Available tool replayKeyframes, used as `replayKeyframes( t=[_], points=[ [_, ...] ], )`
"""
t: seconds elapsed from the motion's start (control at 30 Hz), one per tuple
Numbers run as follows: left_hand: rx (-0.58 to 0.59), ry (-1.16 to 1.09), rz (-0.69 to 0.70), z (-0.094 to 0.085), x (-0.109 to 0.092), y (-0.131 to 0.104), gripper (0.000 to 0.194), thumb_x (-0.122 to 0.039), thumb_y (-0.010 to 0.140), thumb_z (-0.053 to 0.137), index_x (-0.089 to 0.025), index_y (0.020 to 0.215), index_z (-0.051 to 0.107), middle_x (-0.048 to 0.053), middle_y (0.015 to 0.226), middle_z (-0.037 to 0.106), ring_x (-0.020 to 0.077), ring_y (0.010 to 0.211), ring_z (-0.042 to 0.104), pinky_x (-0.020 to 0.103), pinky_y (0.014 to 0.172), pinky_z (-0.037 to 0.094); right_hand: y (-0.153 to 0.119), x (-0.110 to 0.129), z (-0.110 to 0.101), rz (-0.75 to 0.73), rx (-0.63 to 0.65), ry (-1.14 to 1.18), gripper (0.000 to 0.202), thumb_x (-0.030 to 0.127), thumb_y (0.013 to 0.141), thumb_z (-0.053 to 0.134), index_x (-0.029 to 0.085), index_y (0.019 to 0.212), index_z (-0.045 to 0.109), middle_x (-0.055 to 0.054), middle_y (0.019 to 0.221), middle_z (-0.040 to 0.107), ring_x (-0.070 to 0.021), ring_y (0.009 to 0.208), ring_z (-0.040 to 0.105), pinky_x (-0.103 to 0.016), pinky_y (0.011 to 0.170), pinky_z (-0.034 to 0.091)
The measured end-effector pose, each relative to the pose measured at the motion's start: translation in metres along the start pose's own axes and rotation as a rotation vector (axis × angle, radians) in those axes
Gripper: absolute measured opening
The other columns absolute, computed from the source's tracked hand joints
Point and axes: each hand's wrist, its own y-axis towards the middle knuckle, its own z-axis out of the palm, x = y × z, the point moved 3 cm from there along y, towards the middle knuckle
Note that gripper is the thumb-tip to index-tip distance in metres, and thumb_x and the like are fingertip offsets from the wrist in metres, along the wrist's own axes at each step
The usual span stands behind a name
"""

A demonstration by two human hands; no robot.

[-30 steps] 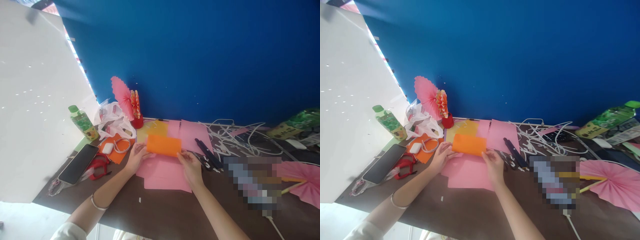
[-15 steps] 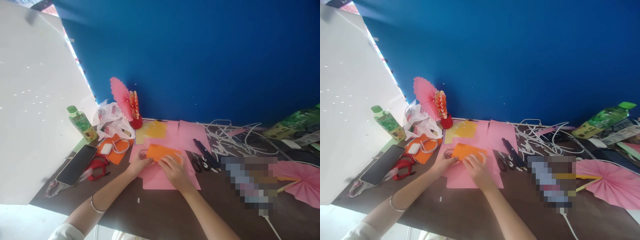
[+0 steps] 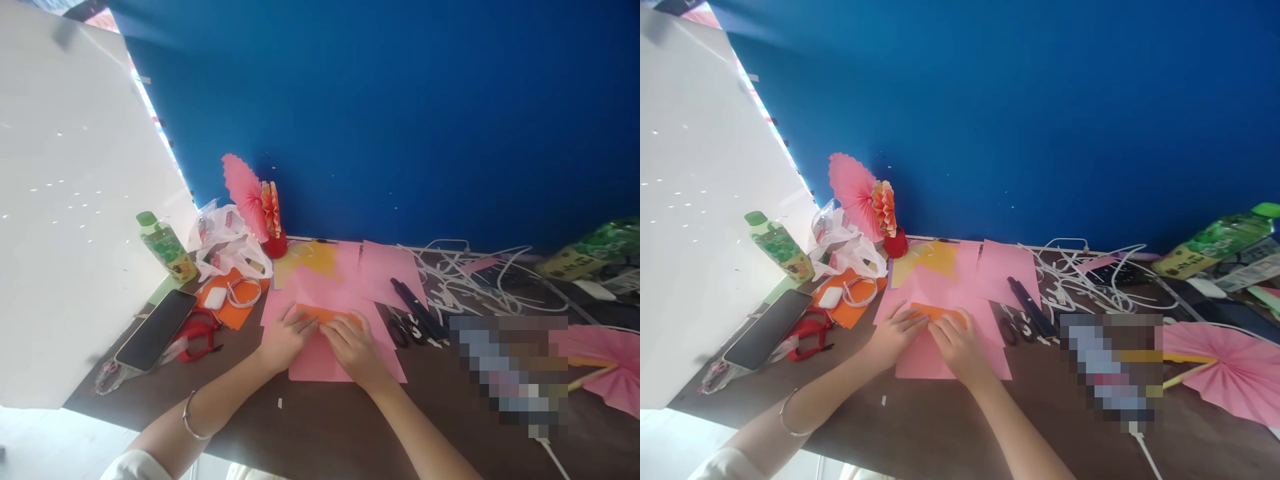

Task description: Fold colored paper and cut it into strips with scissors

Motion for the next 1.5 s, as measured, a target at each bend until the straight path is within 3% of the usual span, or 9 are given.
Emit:
replayKeyframes(
  t=[0.17,0.37,0.57,0.67,0.9,1.2,1.27,1.37,1.5],
  points=[
    [0.006,-0.029,0.027,0.0,0.001,0.0,0.034,-0.009,0.087,0.037,-0.021,0.113,0.055,0.007,0.112,0.063,0.0186,0.11,0.054,0.045,0.105,0.028,0.0,0.001,0.0,-0.062,0.081,-0.09,0.028,0.008,0.086,0.037,0.017,0.086,0.063,-0.006,0.08,0.064,-0.0183,0.085,0.055,-0.044,0.096,0.031],
    [0.032,-0.098,0.01,0.001,0.002,0.002,0.033,-0.01,0.086,0.04,-0.026,0.107,0.059,0.002,0.107,0.065,0.0187,0.104,0.058,0.042,0.105,0.029,0.003,0.003,-0.006,-0.188,0.122,-0.114,0.029,0.01,0.085,0.038,0.019,0.075,0.063,-0.005,0.075,0.062,-0.0184,0.082,0.054,-0.046,0.095,0.032],
    [0.021,-0.138,-0.034,0.0,0.007,0.002,0.036,-0.008,0.083,0.043,-0.029,0.106,0.06,0.0,0.109,0.065,0.0177,0.108,0.055,0.042,0.107,0.025,0.002,-0.002,-0.008,-0.175,0.085,-0.077,0.028,0.009,0.084,0.04,0.02,0.069,0.061,-0.003,0.069,0.059,-0.0184,0.082,0.053,-0.048,0.096,0.029],
    [0.068,-0.103,-0.054,-0.001,0.012,0.002,0.039,-0.007,0.081,0.044,-0.03,0.108,0.059,-0.001,0.111,0.064,0.018,0.112,0.052,0.042,0.107,0.024,0.0,-0.007,-0.008,-0.164,0.108,-0.117,0.028,0.01,0.084,0.04,0.02,0.069,0.061,-0.003,0.066,0.057,-0.0189,0.083,0.053,-0.048,0.096,0.029],
    [0.015,-0.114,-0.153,-0.012,0.033,0.005,0.032,-0.014,0.085,0.044,-0.029,0.107,0.061,-0.001,0.109,0.065,0.0186,0.112,0.053,0.039,0.102,0.031,-0.006,-0.028,-0.015,-0.085,0.099,-0.132,0.027,0.011,0.083,0.041,0.02,0.066,0.059,-0.003,0.07,0.059,-0.0189,0.086,0.054,-0.046,0.095,0.029],
    [0.01,-0.111,-0.197,-0.009,0.042,0.005,0.036,-0.009,0.078,0.049,-0.027,0.106,0.062,0.001,0.107,0.066,0.0208,0.107,0.056,0.04,0.095,0.039,-0.015,-0.048,-0.019,-0.056,0.144,-0.104,0.022,0.012,0.083,0.042,0.022,0.073,0.06,-0.003,0.079,0.064,-0.0211,0.092,0.056,-0.046,0.094,0.028],
    [-0.032,-0.113,-0.23,-0.01,0.049,0.004,0.035,-0.008,0.079,0.047,-0.026,0.105,0.063,0.001,0.105,0.067,0.0203,0.103,0.059,0.037,0.091,0.042,-0.017,-0.056,-0.022,-0.008,0.111,-0.145,0.022,0.014,0.082,0.043,0.022,0.069,0.059,-0.003,0.076,0.064,-0.0215,0.089,0.057,-0.046,0.093,0.029],
    [-0.124,-0.116,-0.303,-0.013,0.059,0.004,0.029,-0.011,0.083,0.044,-0.023,0.099,0.065,0.003,0.098,0.069,0.0191,0.091,0.063,0.033,0.08,0.048,-0.017,-0.064,-0.029,0.126,-0.036,-0.216,0.021,0.015,0.082,0.045,0.021,0.068,0.059,-0.003,0.072,0.064,-0.0208,0.083,0.059,-0.045,0.092,0.031],
    [-0.112,-0.109,-0.162,-0.009,0.046,0.007,0.028,-0.012,0.083,0.045,-0.022,0.101,0.063,0.002,0.101,0.068,0.0192,0.096,0.062,0.036,0.087,0.046,-0.008,-0.045,-0.027,0.129,-0.153,-0.159,0.011,0.019,0.082,0.053,0.018,0.088,0.062,-0.006,0.085,0.067,-0.0202,0.089,0.058,-0.041,0.092,0.033]
  ],
)
